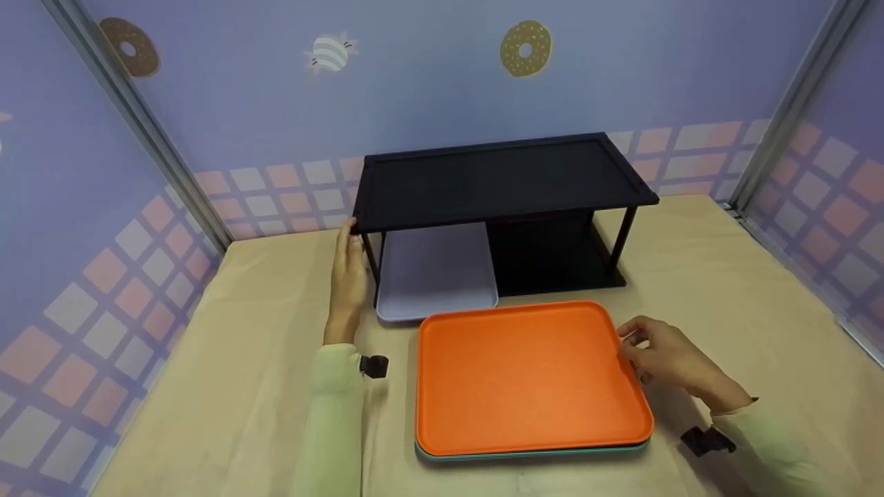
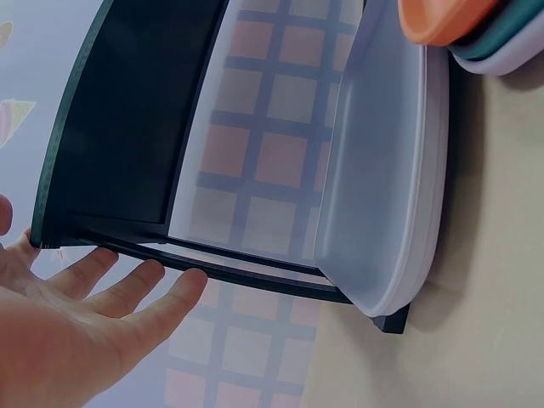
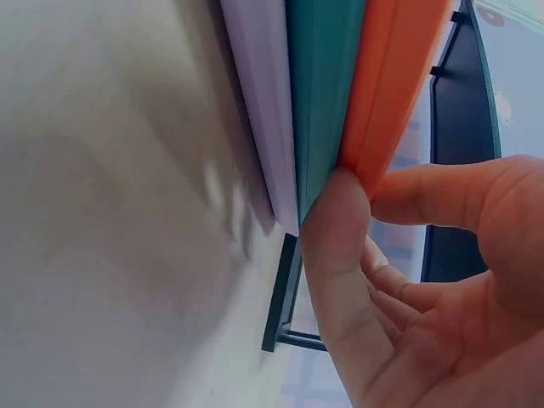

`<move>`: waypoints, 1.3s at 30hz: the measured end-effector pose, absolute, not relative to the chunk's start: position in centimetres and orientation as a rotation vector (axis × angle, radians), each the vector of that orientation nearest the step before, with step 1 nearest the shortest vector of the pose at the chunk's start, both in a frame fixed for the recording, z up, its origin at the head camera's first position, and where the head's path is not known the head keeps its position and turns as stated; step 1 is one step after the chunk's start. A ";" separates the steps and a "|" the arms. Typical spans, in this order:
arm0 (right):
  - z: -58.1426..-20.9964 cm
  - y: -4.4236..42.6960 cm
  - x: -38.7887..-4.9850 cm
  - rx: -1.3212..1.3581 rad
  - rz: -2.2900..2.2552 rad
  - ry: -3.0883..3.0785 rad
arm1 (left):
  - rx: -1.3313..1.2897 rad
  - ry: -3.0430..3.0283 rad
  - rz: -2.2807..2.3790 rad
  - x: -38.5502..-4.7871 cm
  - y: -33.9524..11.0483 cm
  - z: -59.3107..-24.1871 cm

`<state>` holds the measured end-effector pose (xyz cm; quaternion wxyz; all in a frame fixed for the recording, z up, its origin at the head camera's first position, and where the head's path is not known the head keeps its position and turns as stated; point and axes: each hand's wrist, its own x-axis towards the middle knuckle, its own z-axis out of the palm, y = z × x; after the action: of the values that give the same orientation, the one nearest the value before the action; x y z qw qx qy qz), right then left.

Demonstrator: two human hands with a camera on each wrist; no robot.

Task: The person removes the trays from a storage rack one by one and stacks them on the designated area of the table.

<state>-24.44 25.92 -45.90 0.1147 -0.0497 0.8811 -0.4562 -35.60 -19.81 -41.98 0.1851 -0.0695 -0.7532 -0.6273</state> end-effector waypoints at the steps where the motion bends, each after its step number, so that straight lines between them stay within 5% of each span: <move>1: -45.9 25.9 -24.5 -0.148 -1.331 2.586 | -0.197 -2.127 -1.765 -35.5 -19.8 -42.0; 18: -40.7 21.3 -28.8 -0.343 -1.394 2.593 | -0.181 -2.133 -1.781 -35.5 -19.9 -42.0; 28: -42.6 12.8 -33.7 -0.355 -1.077 2.663 | -0.168 -2.168 -1.749 -35.4 -19.9 -42.0; 39: -43.8 9.3 -34.5 -0.262 -1.086 2.549 | -0.187 -2.141 -1.768 -35.6 -19.9 -42.0</move>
<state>-34.52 9.28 -43.76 0.1783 -0.0928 0.9013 -0.3838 -35.60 -19.85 -42.00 0.1782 -0.0660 -0.7571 -0.6251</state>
